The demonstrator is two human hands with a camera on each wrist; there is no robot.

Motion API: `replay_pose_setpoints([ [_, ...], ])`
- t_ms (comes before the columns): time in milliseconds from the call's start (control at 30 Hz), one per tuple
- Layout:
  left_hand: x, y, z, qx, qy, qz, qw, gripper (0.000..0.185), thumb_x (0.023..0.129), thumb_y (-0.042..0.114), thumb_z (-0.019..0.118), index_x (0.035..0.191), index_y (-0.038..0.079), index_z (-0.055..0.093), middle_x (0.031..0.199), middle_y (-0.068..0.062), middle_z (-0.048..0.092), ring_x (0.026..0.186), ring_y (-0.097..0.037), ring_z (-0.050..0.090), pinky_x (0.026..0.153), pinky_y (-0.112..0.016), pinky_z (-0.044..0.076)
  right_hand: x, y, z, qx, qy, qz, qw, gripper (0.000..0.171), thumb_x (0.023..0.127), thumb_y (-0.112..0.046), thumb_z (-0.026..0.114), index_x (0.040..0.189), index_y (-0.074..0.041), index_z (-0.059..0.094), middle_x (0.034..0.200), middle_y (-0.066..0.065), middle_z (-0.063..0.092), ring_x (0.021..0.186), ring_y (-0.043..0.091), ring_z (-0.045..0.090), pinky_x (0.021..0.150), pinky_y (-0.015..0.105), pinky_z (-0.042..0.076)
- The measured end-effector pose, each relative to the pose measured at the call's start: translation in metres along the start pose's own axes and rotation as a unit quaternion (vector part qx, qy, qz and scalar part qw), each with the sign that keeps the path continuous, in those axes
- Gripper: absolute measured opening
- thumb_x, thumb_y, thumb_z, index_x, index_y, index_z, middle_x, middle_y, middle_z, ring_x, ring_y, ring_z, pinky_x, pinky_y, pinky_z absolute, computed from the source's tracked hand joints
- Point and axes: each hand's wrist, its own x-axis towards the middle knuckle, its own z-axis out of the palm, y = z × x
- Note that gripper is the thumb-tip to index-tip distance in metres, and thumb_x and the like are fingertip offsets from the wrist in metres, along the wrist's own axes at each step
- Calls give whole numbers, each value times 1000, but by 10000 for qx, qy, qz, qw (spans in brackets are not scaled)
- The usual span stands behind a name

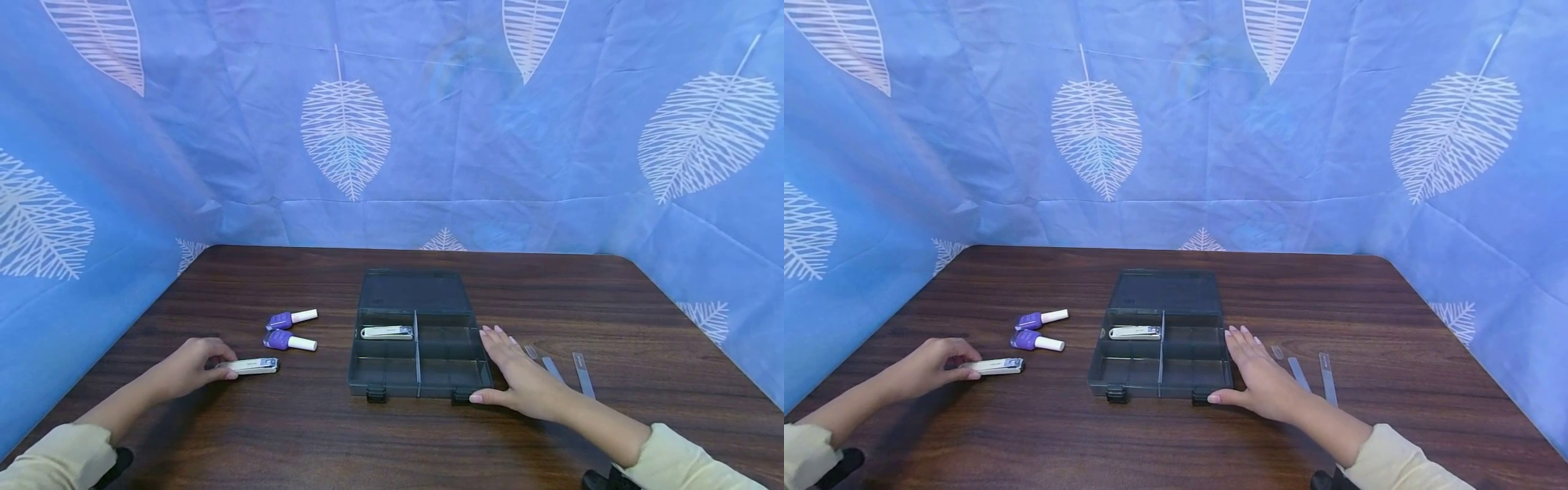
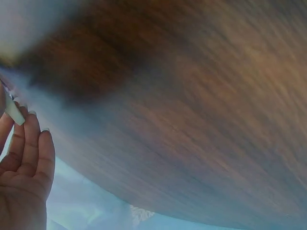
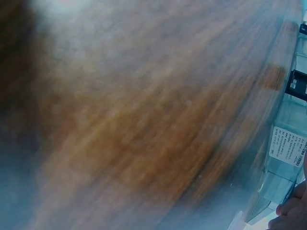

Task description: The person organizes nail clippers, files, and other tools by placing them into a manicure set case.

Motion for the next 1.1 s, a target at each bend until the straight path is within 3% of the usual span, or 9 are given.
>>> replay_pose_setpoints([
  [433, 3, 9, -5, 124, -78, 254, 9996, 16, 76, 21, 75, 86, 8, 74, 83, 4, 66, 69, -2, 52, 60, -23, 48, -1, 3, 1, -10, 21, -30, 10000, 100, 78, -58, 62, 144, 7, 22, 151, 26, 19, 139, 45, 13, 107, 63, 18],
  [800, 9, 24, -5, -37, 240, 281, 9993, 14, 74, 19, 76, 85, 11, 74, 84, 5, 69, 71, -1, 55, 62, -22, 50, 0, 3, 1, -4, 48, -38, 10000, 100, 78, -58, 63, 143, 7, 23, 151, 26, 20, 139, 45, 13, 107, 62, 17],
  [1100, 20, 37, 0, -406, 680, 682, 9945, 12, 76, 18, 75, 85, 10, 74, 86, 1, 70, 73, -1, 56, 60, -21, 49, 1, 5, 1, -76, 37, -29, 10000, 101, 77, -59, 62, 143, 7, 23, 150, 26, 20, 139, 45, 14, 107, 62, 18],
])
